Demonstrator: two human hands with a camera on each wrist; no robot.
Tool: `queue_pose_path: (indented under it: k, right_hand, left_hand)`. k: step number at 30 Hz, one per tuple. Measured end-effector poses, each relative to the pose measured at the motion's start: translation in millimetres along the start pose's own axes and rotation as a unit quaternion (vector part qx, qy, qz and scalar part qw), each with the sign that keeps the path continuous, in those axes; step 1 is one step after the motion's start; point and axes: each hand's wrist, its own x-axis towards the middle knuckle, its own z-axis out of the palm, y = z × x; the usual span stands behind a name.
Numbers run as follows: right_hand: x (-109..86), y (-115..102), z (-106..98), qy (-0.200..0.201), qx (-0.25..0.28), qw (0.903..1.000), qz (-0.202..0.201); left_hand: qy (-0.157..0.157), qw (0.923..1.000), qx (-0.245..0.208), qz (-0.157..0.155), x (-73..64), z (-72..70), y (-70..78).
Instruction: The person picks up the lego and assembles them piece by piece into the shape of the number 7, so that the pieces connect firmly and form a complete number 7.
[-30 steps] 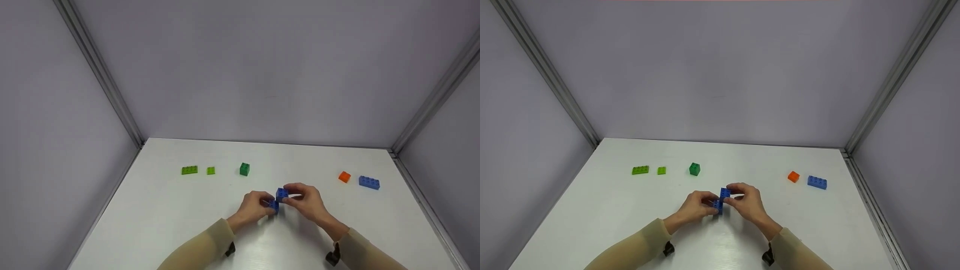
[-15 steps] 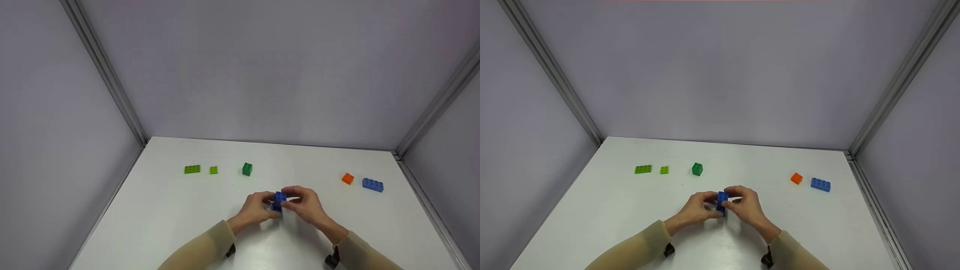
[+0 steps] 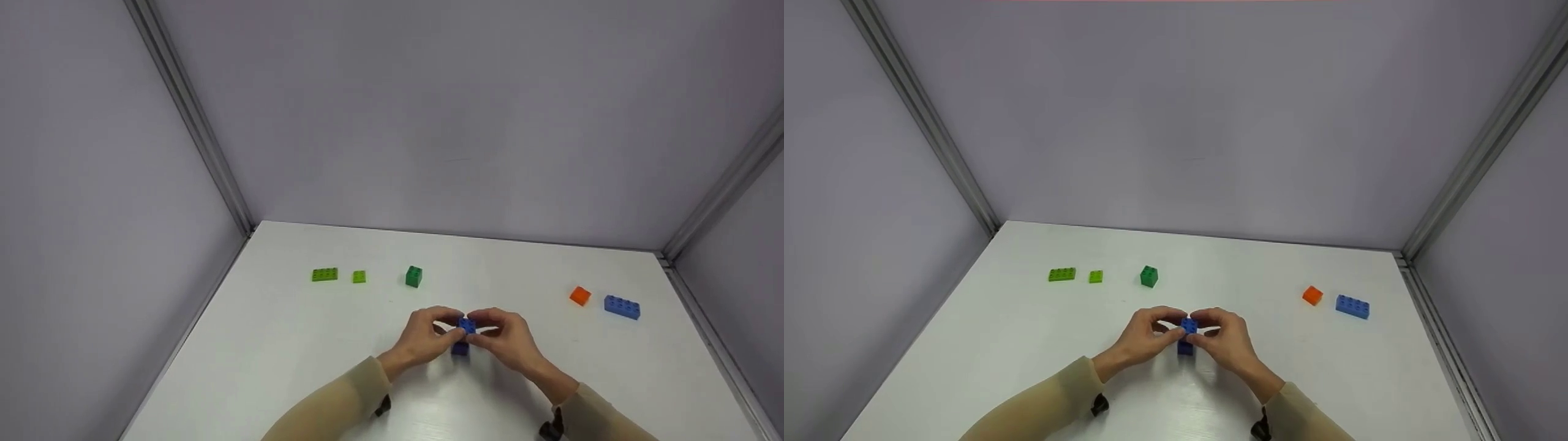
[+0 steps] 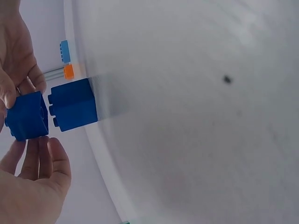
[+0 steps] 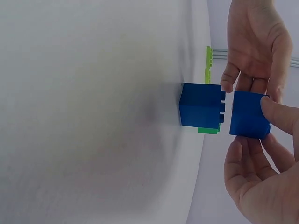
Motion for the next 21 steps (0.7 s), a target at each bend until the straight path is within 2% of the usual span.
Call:
queue_pose_path:
  k: [13, 21]
  right_hand:
    - [2.6, 4.6, 4.0, -0.009, -0.012, 0.9999, -0.005]
    - [3.6, 7.4, 3.5, -0.016, -0.023, 0.9996, -0.01]
  left_hand:
    - [0.008, 1.0, -0.004, 0.003, -1.1, -0.7, -5.6]
    - [-0.005, 0.9998, -0.018, -0.008, -1.1, -0.7, -10.2]
